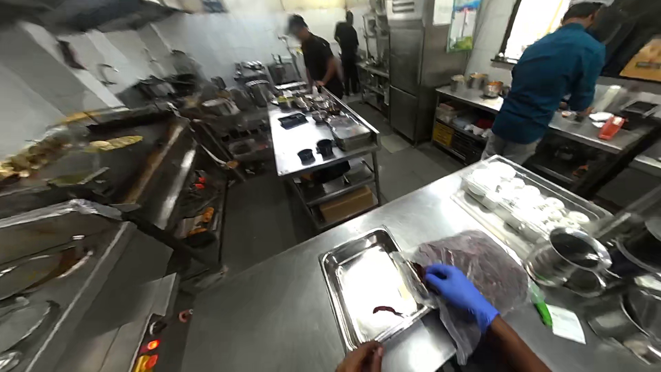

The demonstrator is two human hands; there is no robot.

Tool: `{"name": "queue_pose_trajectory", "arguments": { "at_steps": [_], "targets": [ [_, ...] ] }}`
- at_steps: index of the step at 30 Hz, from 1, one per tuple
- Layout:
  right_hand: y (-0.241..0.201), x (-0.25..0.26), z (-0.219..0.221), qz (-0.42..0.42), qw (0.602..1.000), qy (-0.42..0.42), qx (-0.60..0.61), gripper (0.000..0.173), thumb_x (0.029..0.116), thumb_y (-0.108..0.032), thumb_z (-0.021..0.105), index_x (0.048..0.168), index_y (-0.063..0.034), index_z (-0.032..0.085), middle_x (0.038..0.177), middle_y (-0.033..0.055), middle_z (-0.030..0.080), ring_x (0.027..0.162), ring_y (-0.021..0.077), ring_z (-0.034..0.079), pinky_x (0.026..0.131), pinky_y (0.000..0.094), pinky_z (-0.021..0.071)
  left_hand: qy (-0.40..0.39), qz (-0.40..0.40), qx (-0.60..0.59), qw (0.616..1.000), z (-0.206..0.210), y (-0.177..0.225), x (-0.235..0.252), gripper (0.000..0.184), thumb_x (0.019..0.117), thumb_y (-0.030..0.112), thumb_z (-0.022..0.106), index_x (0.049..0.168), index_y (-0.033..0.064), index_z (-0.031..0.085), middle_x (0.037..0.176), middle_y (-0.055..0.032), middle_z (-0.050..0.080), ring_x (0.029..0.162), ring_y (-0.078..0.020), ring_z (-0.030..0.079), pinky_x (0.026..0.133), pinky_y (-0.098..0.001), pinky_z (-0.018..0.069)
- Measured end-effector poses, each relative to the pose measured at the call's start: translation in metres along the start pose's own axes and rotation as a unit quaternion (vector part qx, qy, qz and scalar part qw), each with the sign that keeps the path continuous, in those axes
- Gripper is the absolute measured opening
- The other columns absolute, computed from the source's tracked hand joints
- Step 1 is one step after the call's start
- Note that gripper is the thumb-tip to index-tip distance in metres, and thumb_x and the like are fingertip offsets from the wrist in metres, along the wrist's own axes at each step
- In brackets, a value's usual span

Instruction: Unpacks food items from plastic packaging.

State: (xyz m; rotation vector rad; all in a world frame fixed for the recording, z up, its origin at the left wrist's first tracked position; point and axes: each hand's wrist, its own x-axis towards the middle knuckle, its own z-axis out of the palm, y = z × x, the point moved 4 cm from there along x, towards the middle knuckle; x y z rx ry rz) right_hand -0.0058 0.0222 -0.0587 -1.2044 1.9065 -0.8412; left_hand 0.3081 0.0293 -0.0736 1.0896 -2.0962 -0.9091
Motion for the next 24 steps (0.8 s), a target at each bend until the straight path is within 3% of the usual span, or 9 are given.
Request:
{"name": "queue_pose_trajectory", "arguments": {
  "at_steps": [4, 9, 12, 17, 20, 24],
  "targets": [
    [0.003, -0.011, -0.011, 0.008, 0.995, 0.014, 0.103, 0.023, 0.1007, -0.035, 0.062, 0.101, -0.0164, 0.074, 0.092, 0.0, 0.071, 0.086, 0.0127, 0.066, 0.079, 0.0373, 0.0544, 0.0, 0.01, -0.057, 0.998, 0.0, 0.008, 0.007, 0.015, 0.0963, 0.015, 0.068, 0.103, 0.0047, 0.076, 0.087, -0.0013, 0.075, 0.076, -0.0056, 0.071, 0.074, -0.0268, 0.0623],
    [0.009, -0.025, -0.01, 0.008, 0.992, 0.033, 0.118, 0.021, 0.0993, -0.035, 0.064, 0.1, -0.0179, 0.075, 0.093, -0.0008, 0.072, 0.088, 0.0129, 0.068, 0.081, 0.037, 0.056, -0.029, 0.014, -0.115, 0.993, 0.009, 0.019, 0.021, 0.013, 0.0969, 0.015, 0.067, 0.103, 0.0081, 0.076, 0.087, 0.0029, 0.075, 0.076, -0.006, 0.072, 0.073, -0.0264, 0.0635],
    [0.004, -0.037, -0.006, -0.045, 0.997, 0.033, 0.045, 0.019, 0.1011, -0.033, 0.062, 0.104, -0.0204, 0.075, 0.103, -0.0058, 0.071, 0.095, 0.0077, 0.067, 0.086, 0.0339, 0.0572, -0.055, -0.003, -0.185, 0.981, 0.019, 0.026, 0.031, 0.016, 0.0996, 0.017, 0.064, 0.105, 0.0091, 0.076, 0.089, 0.0014, 0.077, 0.079, -0.0118, 0.074, 0.076, -0.0308, 0.0647],
    [-0.004, -0.053, 0.014, -0.202, 0.97, 0.064, -0.119, 0.023, 0.1032, -0.03, 0.057, 0.106, -0.0195, 0.077, 0.111, -0.0048, 0.073, 0.109, 0.0097, 0.065, 0.098, 0.0366, 0.0514, -0.109, -0.072, -0.332, 0.934, 0.046, 0.03, 0.048, 0.029, 0.1058, 0.013, 0.053, 0.123, -0.0029, 0.07, 0.11, -0.0156, 0.076, 0.098, -0.029, 0.074, 0.091, -0.0419, 0.0623],
    [-0.013, -0.066, 0.03, -0.274, 0.938, 0.071, -0.2, 0.025, 0.1052, -0.03, 0.053, 0.107, -0.0196, 0.075, 0.111, -0.0038, 0.073, 0.108, 0.0137, 0.066, 0.096, 0.0397, 0.0518, -0.137, -0.157, -0.381, 0.901, 0.06, 0.032, 0.057, 0.036, 0.1088, 0.02, 0.047, 0.131, -0.0023, 0.065, 0.12, -0.0172, 0.072, 0.106, -0.0292, 0.072, 0.091, -0.0418, 0.0614],
    [-0.023, -0.08, 0.049, -0.35, 0.886, 0.082, -0.293, 0.023, 0.1057, -0.023, 0.05, 0.105, -0.0159, 0.071, 0.109, 0.0018, 0.073, 0.103, 0.0208, 0.068, 0.089, 0.0429, 0.0543, -0.107, -0.218, -0.406, 0.881, 0.067, 0.035, 0.064, 0.034, 0.1076, 0.021, 0.053, 0.127, -0.0018, 0.068, 0.114, -0.0173, 0.072, 0.098, -0.0273, 0.072, 0.085, -0.0415, 0.0622]
  ]
}}
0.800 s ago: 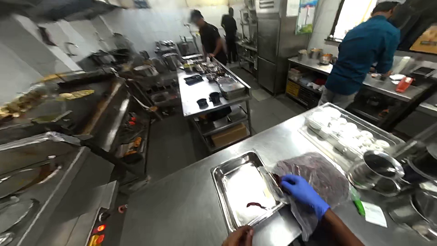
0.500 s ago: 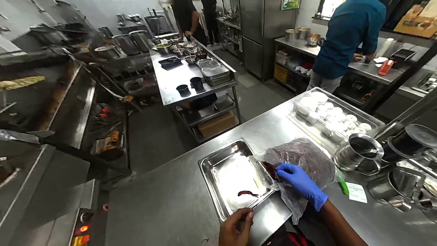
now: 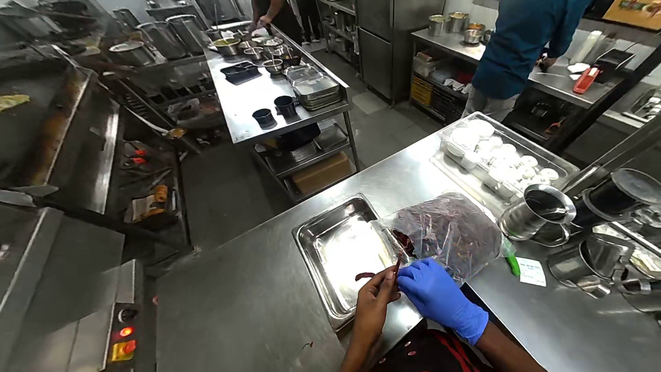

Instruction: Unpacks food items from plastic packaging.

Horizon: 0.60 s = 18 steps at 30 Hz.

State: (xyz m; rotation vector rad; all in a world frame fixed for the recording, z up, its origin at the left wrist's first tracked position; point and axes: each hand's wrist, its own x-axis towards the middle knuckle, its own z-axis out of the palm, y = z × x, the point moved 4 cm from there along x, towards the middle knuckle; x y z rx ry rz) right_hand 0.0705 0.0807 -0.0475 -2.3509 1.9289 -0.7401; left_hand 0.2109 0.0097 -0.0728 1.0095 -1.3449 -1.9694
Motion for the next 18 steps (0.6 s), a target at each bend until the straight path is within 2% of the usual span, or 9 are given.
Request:
{"name": "queue_pose_trajectory", "arguments": {
  "at_steps": [6, 8, 10, 12, 14, 16, 18],
  "targets": [
    [-0.013, -0.003, 0.009, -0.029, 0.997, -0.023, -0.068, 0.017, 0.102, -0.014, 0.052, 0.106, -0.0118, 0.069, 0.106, 0.0072, 0.071, 0.097, 0.0263, 0.068, 0.084, 0.0445, 0.0549, 0.043, 0.022, 0.068, 0.997, 0.001, -0.006, 0.018, 0.019, 0.1013, 0.016, 0.065, 0.108, 0.0001, 0.074, 0.092, -0.0125, 0.075, 0.083, -0.0219, 0.073, 0.076, -0.0361, 0.062],
    [-0.014, -0.005, 0.011, -0.022, 0.998, -0.018, -0.062, 0.023, 0.1053, -0.023, 0.05, 0.103, -0.0127, 0.069, 0.105, 0.006, 0.072, 0.097, 0.0256, 0.067, 0.084, 0.0445, 0.0541, 0.055, 0.025, 0.078, 0.995, -0.001, -0.01, 0.024, 0.015, 0.099, 0.012, 0.068, 0.102, -0.0002, 0.075, 0.086, -0.0125, 0.075, 0.076, -0.0209, 0.072, 0.072, -0.0348, 0.0613],
    [-0.009, -0.007, 0.006, 0.01, 0.999, 0.017, -0.031, 0.032, 0.1071, -0.038, 0.049, 0.105, -0.0158, 0.073, 0.109, 0.0025, 0.073, 0.103, 0.0221, 0.068, 0.09, 0.0438, 0.0539, 0.075, 0.038, 0.091, 0.992, -0.006, -0.009, 0.026, 0.013, 0.0995, 0.01, 0.066, 0.101, -0.0004, 0.074, 0.084, -0.0122, 0.075, 0.072, -0.0209, 0.072, 0.068, -0.0346, 0.0613],
    [0.001, -0.008, -0.005, 0.052, 0.996, 0.077, 0.006, 0.029, 0.1049, -0.038, 0.055, 0.111, -0.0194, 0.076, 0.114, -0.0016, 0.073, 0.109, 0.0171, 0.067, 0.096, 0.0414, 0.0541, 0.1, 0.067, 0.147, 0.982, -0.014, -0.006, 0.023, 0.014, 0.101, 0.013, 0.063, 0.102, 0.004, 0.074, 0.085, -0.0075, 0.076, 0.071, -0.0186, 0.071, 0.064, -0.0334, 0.0605],
    [0.013, -0.003, -0.014, 0.082, 0.99, 0.112, 0.03, 0.025, 0.1028, -0.033, 0.059, 0.12, -0.0222, 0.075, 0.123, -0.005, 0.071, 0.118, 0.014, 0.064, 0.1, 0.0403, 0.0528, 0.123, 0.097, 0.221, 0.963, -0.02, 0.0, 0.015, 0.013, 0.1008, 0.014, 0.062, 0.102, 0.0087, 0.074, 0.084, -0.0016, 0.075, 0.072, -0.014, 0.071, 0.065, -0.0314, 0.0597],
    [0.019, 0.009, -0.016, 0.088, 0.993, 0.075, 0.029, 0.03, 0.1014, -0.028, 0.061, 0.13, -0.0229, 0.07, 0.133, -0.0054, 0.067, 0.125, 0.0156, 0.06, 0.103, 0.0422, 0.05, 0.133, 0.127, 0.289, 0.939, -0.021, 0.006, 0.005, 0.014, 0.0996, 0.016, 0.061, 0.102, 0.0111, 0.074, 0.082, 0.0027, 0.074, 0.073, -0.0094, 0.07, 0.067, -0.0297, 0.0598],
    [0.022, 0.022, -0.008, 0.066, 0.998, 0.013, 0.018, 0.033, 0.0992, -0.024, 0.063, 0.132, -0.0225, 0.068, 0.134, -0.0045, 0.066, 0.128, 0.0184, 0.058, 0.105, 0.0445, 0.0479, 0.132, 0.157, 0.327, 0.923, -0.021, 0.009, -0.002, 0.015, 0.0986, 0.017, 0.06, 0.102, 0.0122, 0.074, 0.083, 0.0044, 0.073, 0.074, -0.0072, 0.07, 0.069, -0.0286, 0.061]
  ]
}}
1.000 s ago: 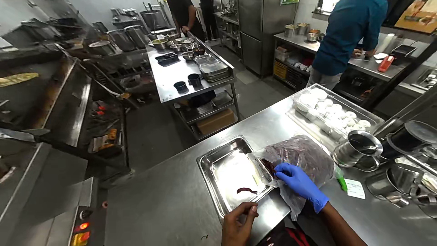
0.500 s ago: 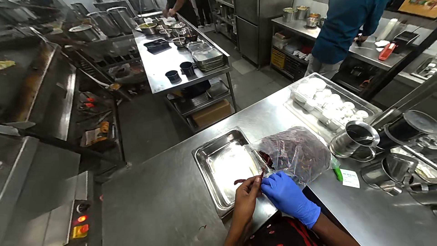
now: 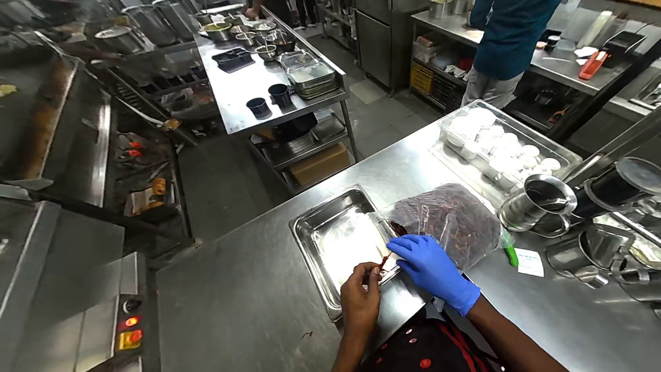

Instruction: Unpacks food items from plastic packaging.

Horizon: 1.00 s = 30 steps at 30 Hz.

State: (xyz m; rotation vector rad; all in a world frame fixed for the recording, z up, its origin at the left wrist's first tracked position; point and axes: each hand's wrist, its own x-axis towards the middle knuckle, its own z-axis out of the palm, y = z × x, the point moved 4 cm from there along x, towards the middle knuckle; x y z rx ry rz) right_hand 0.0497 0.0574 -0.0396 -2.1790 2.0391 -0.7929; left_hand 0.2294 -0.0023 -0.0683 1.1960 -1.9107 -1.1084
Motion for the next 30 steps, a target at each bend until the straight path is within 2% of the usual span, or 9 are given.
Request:
{"name": "queue_pose_trajectory", "arguments": {
  "at_steps": [4, 6, 11, 14, 20, 23, 26, 28, 30],
  "targets": [
    [0.008, 0.017, 0.025, -0.057, 0.998, -0.001, 0.006, 0.012, 0.0946, -0.018, 0.067, 0.101, -0.021, 0.077, 0.097, -0.0037, 0.073, 0.1, 0.0167, 0.067, 0.093, 0.0435, 0.0516, 0.011, 0.04, 0.014, 0.999, 0.001, 0.0, -0.002, 0.017, 0.0989, 0.017, 0.058, 0.102, 0.0125, 0.074, 0.085, 0.0053, 0.073, 0.076, -0.0056, 0.069, 0.071, -0.0275, 0.0607],
    [0.013, 0.024, 0.03, -0.075, 0.997, 0.001, 0.011, 0.011, 0.0938, -0.015, 0.067, 0.095, -0.0199, 0.076, 0.089, -0.0027, 0.072, 0.094, 0.0168, 0.067, 0.091, 0.0439, 0.051, 0.01, 0.028, 0.017, 0.999, 0.003, -0.008, 0.005, 0.016, 0.0989, 0.016, 0.058, 0.102, 0.0121, 0.074, 0.085, 0.0052, 0.073, 0.076, -0.0056, 0.07, 0.072, -0.0279, 0.0608],
    [0.02, 0.035, 0.033, -0.109, 0.993, -0.051, 0.011, 0.017, 0.1003, -0.016, 0.058, 0.103, -0.0218, 0.074, 0.094, -0.0002, 0.07, 0.097, 0.0198, 0.066, 0.09, 0.0452, 0.0517, -0.038, 0.014, 0.001, 0.999, 0.017, -0.015, 0.018, 0.024, 0.1015, 0.028, 0.06, 0.113, 0.0116, 0.074, 0.085, 0.0044, 0.075, 0.074, -0.0078, 0.072, 0.07, -0.0333, 0.0638],
    [0.024, 0.049, 0.029, -0.128, 0.989, -0.067, 0.021, 0.021, 0.105, -0.018, 0.051, 0.107, -0.0212, 0.071, 0.099, 0.007, 0.069, 0.1, 0.0279, 0.066, 0.092, 0.051, 0.0525, -0.01, 0.02, 0.008, 1.0, 0.016, -0.008, 0.029, 0.022, 0.1006, 0.027, 0.06, 0.105, 0.012, 0.076, 0.078, 0.0054, 0.073, 0.068, -0.0068, 0.07, 0.067, -0.0328, 0.0619],
    [0.043, 0.053, 0.037, -0.134, 0.987, -0.066, 0.066, 0.024, 0.1075, -0.028, 0.051, 0.102, -0.0169, 0.072, 0.088, 0.0046, 0.071, 0.084, 0.0224, 0.069, 0.082, 0.0469, 0.0554, -0.017, 0.004, 0.05, 0.999, 0.013, -0.001, 0.041, 0.021, 0.1003, 0.02, 0.057, 0.105, 0.0081, 0.074, 0.081, -0.0019, 0.073, 0.072, -0.0145, 0.071, 0.071, -0.0404, 0.0616],
    [0.058, 0.052, 0.032, -0.126, 0.988, -0.084, 0.017, 0.017, 0.0995, -0.011, 0.056, 0.101, -0.0154, 0.072, 0.087, 0.0055, 0.072, 0.085, 0.0251, 0.071, 0.083, 0.0498, 0.0567, 0.017, 0.033, 0.123, 0.992, 0.008, 0.003, 0.042, 0.023, 0.0997, 0.019, 0.056, 0.103, 0.006, 0.075, 0.083, -0.0071, 0.073, 0.077, -0.0218, 0.072, 0.075, -0.0471, 0.0605],
    [0.071, 0.051, 0.03, -0.108, 0.993, -0.056, -0.015, 0.016, 0.0981, -0.015, 0.059, 0.103, -0.0179, 0.074, 0.095, 0.0035, 0.074, 0.097, 0.0234, 0.071, 0.094, 0.0481, 0.0547, 0.045, 0.027, 0.11, 0.993, -0.001, -0.003, 0.045, 0.023, 0.101, 0.018, 0.056, 0.106, 0.0054, 0.074, 0.084, -0.0071, 0.074, 0.076, -0.0203, 0.073, 0.074, -0.0453, 0.0618],
    [0.066, 0.05, 0.027, -0.091, 0.994, -0.062, 0.027, 0.025, 0.102, -0.033, 0.06, 0.121, -0.0229, 0.073, 0.121, -0.0002, 0.072, 0.12, 0.0194, 0.064, 0.108, 0.0466, 0.0478, 0.043, 0.025, 0.094, 0.994, -0.008, -0.004, 0.045, 0.024, 0.1011, 0.02, 0.055, 0.107, 0.0071, 0.075, 0.083, -0.0048, 0.074, 0.074, -0.0175, 0.072, 0.073, -0.0431, 0.062],
    [0.043, 0.054, 0.018, -0.094, 0.992, -0.064, 0.057, 0.039, 0.1015, -0.044, 0.06, 0.136, -0.0265, 0.065, 0.133, -0.0029, 0.068, 0.128, 0.016, 0.059, 0.113, 0.0445, 0.0435, 0.02, 0.048, 0.108, 0.993, -0.013, 0.001, 0.044, 0.025, 0.1022, 0.024, 0.054, 0.107, 0.0098, 0.075, 0.084, -0.0018, 0.074, 0.074, -0.0145, 0.073, 0.071, -0.0407, 0.0632]
  ]
}}
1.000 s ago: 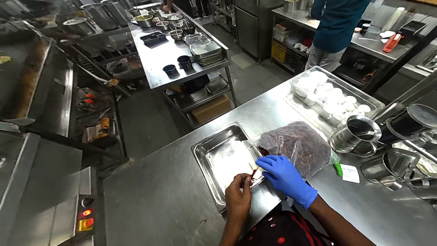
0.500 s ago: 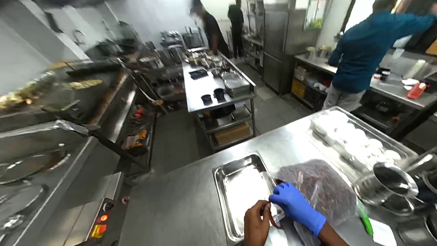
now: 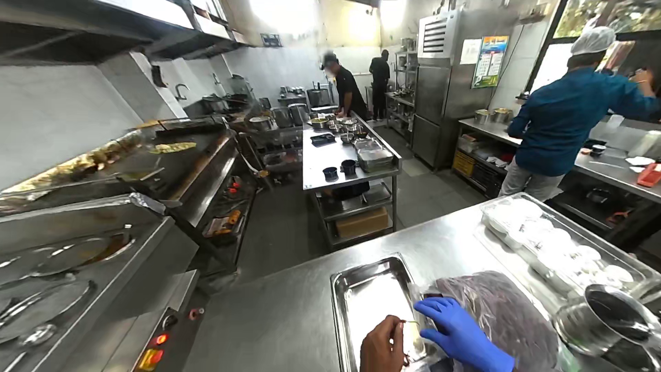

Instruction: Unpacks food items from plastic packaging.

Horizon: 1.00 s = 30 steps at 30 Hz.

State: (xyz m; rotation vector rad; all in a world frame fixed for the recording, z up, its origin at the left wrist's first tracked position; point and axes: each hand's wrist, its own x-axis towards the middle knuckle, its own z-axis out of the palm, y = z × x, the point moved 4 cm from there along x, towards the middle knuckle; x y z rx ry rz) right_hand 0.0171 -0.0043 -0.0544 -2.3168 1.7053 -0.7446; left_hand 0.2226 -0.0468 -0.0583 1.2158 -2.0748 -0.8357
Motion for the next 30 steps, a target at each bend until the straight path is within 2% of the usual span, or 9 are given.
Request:
{"name": "queue_pose_trajectory", "arguments": {
  "at_steps": [4, 8, 12, 16, 18, 20, 25, 28, 30],
  "targets": [
    [-0.044, 0.01, -0.006, -0.053, 0.996, 0.074, 0.016, 0.023, 0.1055, -0.031, 0.056, 0.104, -0.018, 0.075, 0.092, -0.0013, 0.074, 0.092, 0.0147, 0.07, 0.094, 0.0402, 0.0529, -0.007, 0.091, 0.06, 0.994, -0.019, 0.019, -0.011, 0.03, 0.1039, 0.025, 0.05, 0.105, 0.0095, 0.075, 0.086, -0.0026, 0.074, 0.078, -0.0168, 0.072, 0.074, -0.0413, 0.0617],
    [-0.062, 0.016, -0.011, -0.03, 0.997, 0.065, 0.028, 0.024, 0.1022, -0.038, 0.061, 0.112, -0.0208, 0.074, 0.1, -0.0064, 0.073, 0.101, 0.0102, 0.066, 0.098, 0.0379, 0.0516, 0.035, 0.11, 0.063, 0.991, -0.038, 0.027, -0.018, 0.026, 0.1021, 0.025, 0.054, 0.102, 0.0127, 0.077, 0.088, 0.0018, 0.074, 0.079, -0.0099, 0.07, 0.075, -0.0321, 0.061],
    [-0.077, 0.017, -0.01, -0.026, 0.994, 0.096, 0.051, 0.016, 0.1007, -0.028, 0.063, 0.1, -0.0195, 0.077, 0.092, -0.0083, 0.074, 0.095, 0.0074, 0.068, 0.095, 0.0351, 0.0517, 0.056, 0.092, 0.036, 0.994, -0.051, 0.03, -0.023, 0.024, 0.1008, 0.024, 0.056, 0.101, 0.0138, 0.077, 0.088, 0.0053, 0.073, 0.075, -0.0034, 0.068, 0.071, -0.0242, 0.0597],
    [-0.09, 0.017, -0.008, -0.054, 0.993, 0.103, 0.018, 0.016, 0.1005, -0.018, 0.058, 0.096, -0.0156, 0.074, 0.086, -0.0024, 0.069, 0.089, 0.014, 0.067, 0.091, 0.0394, 0.0529, 0.032, 0.093, 0.004, 0.995, -0.056, 0.031, -0.026, 0.022, 0.0995, 0.023, 0.056, 0.098, 0.0131, 0.076, 0.081, 0.0062, 0.069, 0.07, -0.003, 0.064, 0.065, -0.0232, 0.0565],
    [-0.09, 0.015, -0.009, -0.061, 0.989, 0.077, 0.109, 0.018, 0.1004, -0.014, 0.057, 0.095, -0.0127, 0.074, 0.085, -0.0006, 0.068, 0.087, 0.0141, 0.065, 0.086, 0.0374, 0.0509, -0.04, 0.079, -0.107, 0.99, -0.062, 0.025, -0.024, 0.02, 0.1009, 0.021, 0.057, 0.099, 0.0123, 0.075, 0.084, 0.0054, 0.07, 0.073, -0.0046, 0.065, 0.069, -0.0245, 0.0571],
    [-0.088, 0.01, -0.011, -0.018, 0.946, 0.024, 0.322, 0.017, 0.1007, -0.01, 0.059, 0.097, -0.0058, 0.076, 0.091, 0.0016, 0.071, 0.092, 0.0097, 0.065, 0.087, 0.0294, 0.0516, -0.135, 0.057, -0.279, 0.949, -0.066, 0.019, -0.024, 0.019, 0.1021, 0.019, 0.059, 0.103, 0.0069, 0.073, 0.088, -0.0017, 0.07, 0.075, -0.009, 0.063, 0.07, -0.0261, 0.0542],
    [-0.095, -0.001, 0.021, 0.126, 0.685, -0.005, 0.717, 0.013, 0.0981, -0.017, 0.063, 0.09, -0.0102, 0.072, 0.079, -0.0012, 0.066, 0.073, 0.0069, 0.061, 0.072, 0.0266, 0.0528, -0.197, -0.039, -0.558, 0.805, -0.048, 0.011, -0.027, 0.017, 0.098, 0.02, 0.069, 0.102, 0.0044, 0.073, 0.082, -0.0053, 0.067, 0.069, -0.0058, 0.059, 0.066, -0.0214, 0.0513],
    [-0.097, -0.007, 0.029, 0.163, 0.654, 0.032, 0.738, 0.012, 0.0973, -0.015, 0.063, 0.089, -0.0096, 0.07, 0.076, -0.0002, 0.065, 0.069, 0.0069, 0.06, 0.07, 0.0258, 0.0516, -0.158, -0.09, -0.595, 0.783, -0.039, 0.01, -0.034, 0.015, 0.0967, 0.016, 0.07, 0.101, 0.0024, 0.073, 0.085, -0.0074, 0.068, 0.068, -0.0058, 0.059, 0.066, -0.0213, 0.0514],
    [-0.097, -0.011, 0.03, 0.194, 0.684, 0.063, 0.7, 0.014, 0.0986, -0.013, 0.061, 0.091, -0.0055, 0.069, 0.073, 0.0017, 0.063, 0.067, 0.0079, 0.059, 0.067, 0.0263, 0.0514, -0.1, -0.096, -0.528, 0.838, -0.04, 0.011, -0.038, 0.014, 0.0969, 0.013, 0.066, 0.1, 0.0006, 0.072, 0.083, -0.0097, 0.067, 0.068, -0.0092, 0.058, 0.063, -0.0223, 0.0504]
  ]
}}
